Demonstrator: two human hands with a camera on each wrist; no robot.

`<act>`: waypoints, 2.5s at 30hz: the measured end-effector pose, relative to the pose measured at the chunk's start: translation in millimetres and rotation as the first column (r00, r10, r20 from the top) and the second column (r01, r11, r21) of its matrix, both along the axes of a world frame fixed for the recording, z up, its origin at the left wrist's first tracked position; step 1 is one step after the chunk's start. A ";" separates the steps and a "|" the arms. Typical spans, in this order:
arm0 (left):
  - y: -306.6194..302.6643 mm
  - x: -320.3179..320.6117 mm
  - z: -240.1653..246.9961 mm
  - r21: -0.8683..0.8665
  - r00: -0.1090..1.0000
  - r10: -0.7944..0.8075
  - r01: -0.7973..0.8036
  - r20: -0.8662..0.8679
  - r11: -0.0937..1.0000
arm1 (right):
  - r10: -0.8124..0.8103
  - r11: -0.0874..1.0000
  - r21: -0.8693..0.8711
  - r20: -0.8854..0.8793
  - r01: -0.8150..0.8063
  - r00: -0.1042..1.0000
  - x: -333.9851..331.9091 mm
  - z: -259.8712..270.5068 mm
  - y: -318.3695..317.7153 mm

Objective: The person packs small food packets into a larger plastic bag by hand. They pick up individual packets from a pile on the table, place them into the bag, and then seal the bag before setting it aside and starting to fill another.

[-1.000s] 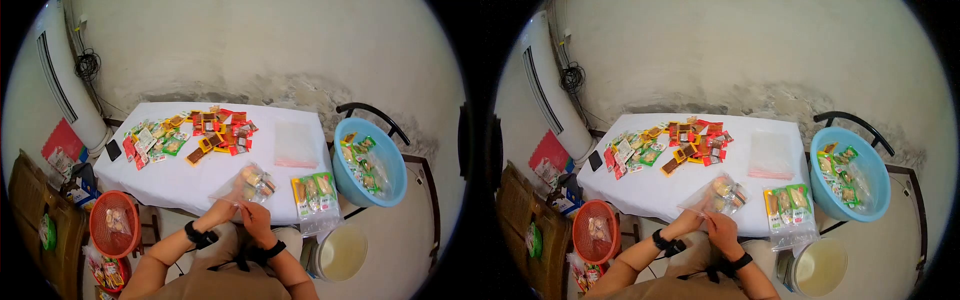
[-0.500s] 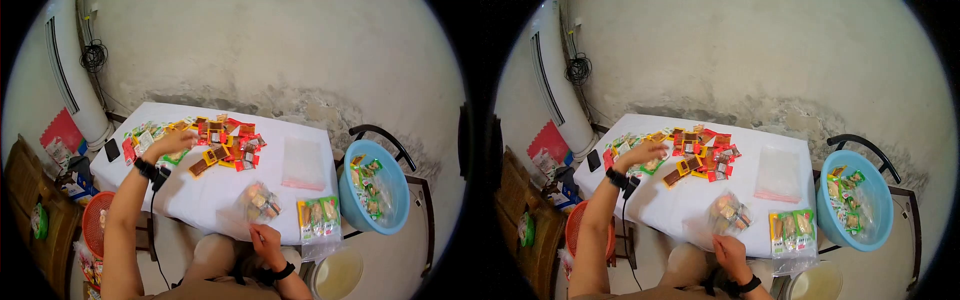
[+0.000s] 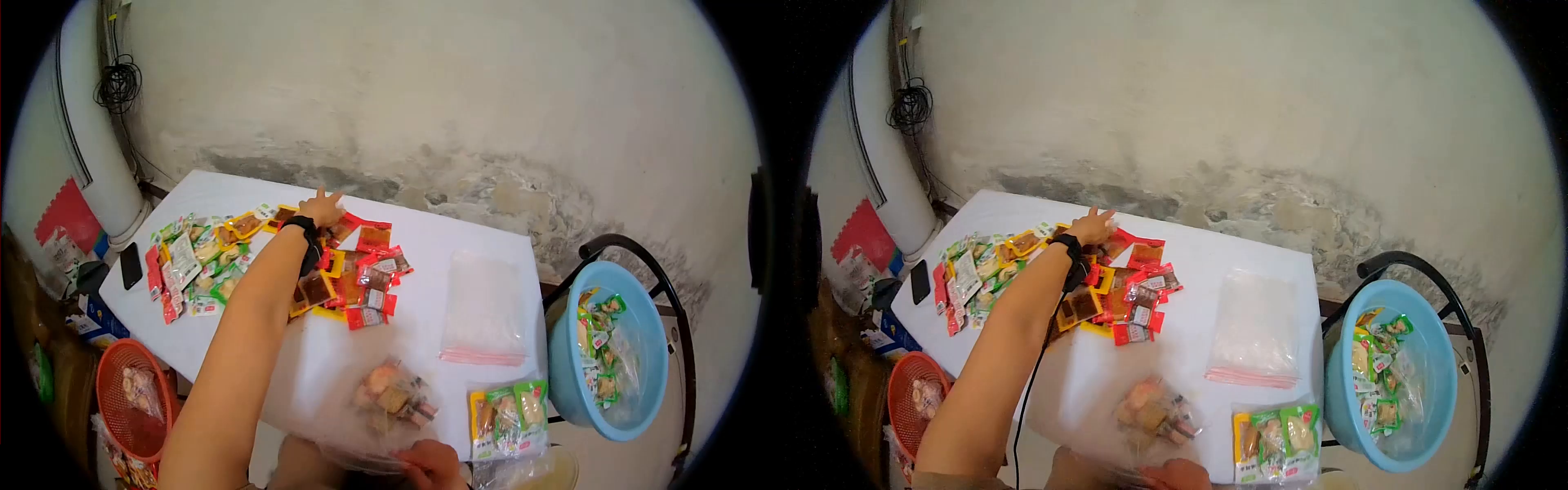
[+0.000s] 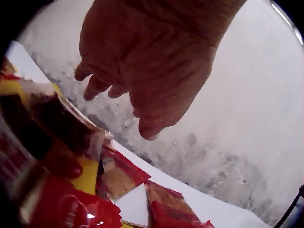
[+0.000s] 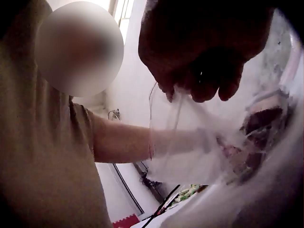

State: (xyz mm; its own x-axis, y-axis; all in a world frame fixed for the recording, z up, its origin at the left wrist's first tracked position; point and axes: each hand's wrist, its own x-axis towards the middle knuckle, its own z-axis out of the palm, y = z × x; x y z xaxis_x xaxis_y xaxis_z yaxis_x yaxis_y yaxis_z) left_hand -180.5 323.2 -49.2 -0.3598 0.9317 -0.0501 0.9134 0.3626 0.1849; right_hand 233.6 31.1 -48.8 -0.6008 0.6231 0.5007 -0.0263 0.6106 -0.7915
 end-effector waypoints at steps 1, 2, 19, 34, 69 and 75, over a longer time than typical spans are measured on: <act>7.5 1.1 -7.0 -0.001 1.000 -0.004 0.004 0.004 1.000 | -0.018 0.999 0.041 -0.001 0.018 1.000 1.7 -2.4 2.9; 14.3 2.3 -13.7 -0.030 0.999 0.000 -0.002 -0.034 1.000 | -0.011 1.000 0.005 0.010 0.011 1.000 6.6 -11.6 2.9; -51.9 -25.4 -14.5 0.121 0.975 -0.192 0.178 0.113 0.976 | -0.101 0.983 -0.149 0.072 0.111 0.992 7.7 -20.1 -9.9; -279.9 67.2 48.9 0.468 -0.166 -0.531 -0.307 0.831 0.829 | -0.376 0.874 -0.315 0.040 0.369 0.926 -28.4 -17.0 -26.7; -360.5 215.9 -2.3 0.220 0.650 -0.658 0.627 0.380 0.747 | -0.369 0.926 -0.132 -0.115 0.354 0.922 -44.2 -27.7 -39.0; -333.2 104.9 75.7 0.277 0.514 -0.601 0.573 0.612 0.772 | -0.404 0.909 -0.162 -0.123 0.384 0.906 -40.6 -26.7 -37.4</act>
State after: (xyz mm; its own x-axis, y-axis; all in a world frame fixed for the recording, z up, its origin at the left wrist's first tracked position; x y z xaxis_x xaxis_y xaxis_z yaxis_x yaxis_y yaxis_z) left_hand -75.6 -10.1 26.4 0.3809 0.9246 0.0006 0.5587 -0.2306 0.7967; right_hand 193.1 -6.2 -75.4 -0.2166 0.8591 0.4637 0.0700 0.4874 -0.8704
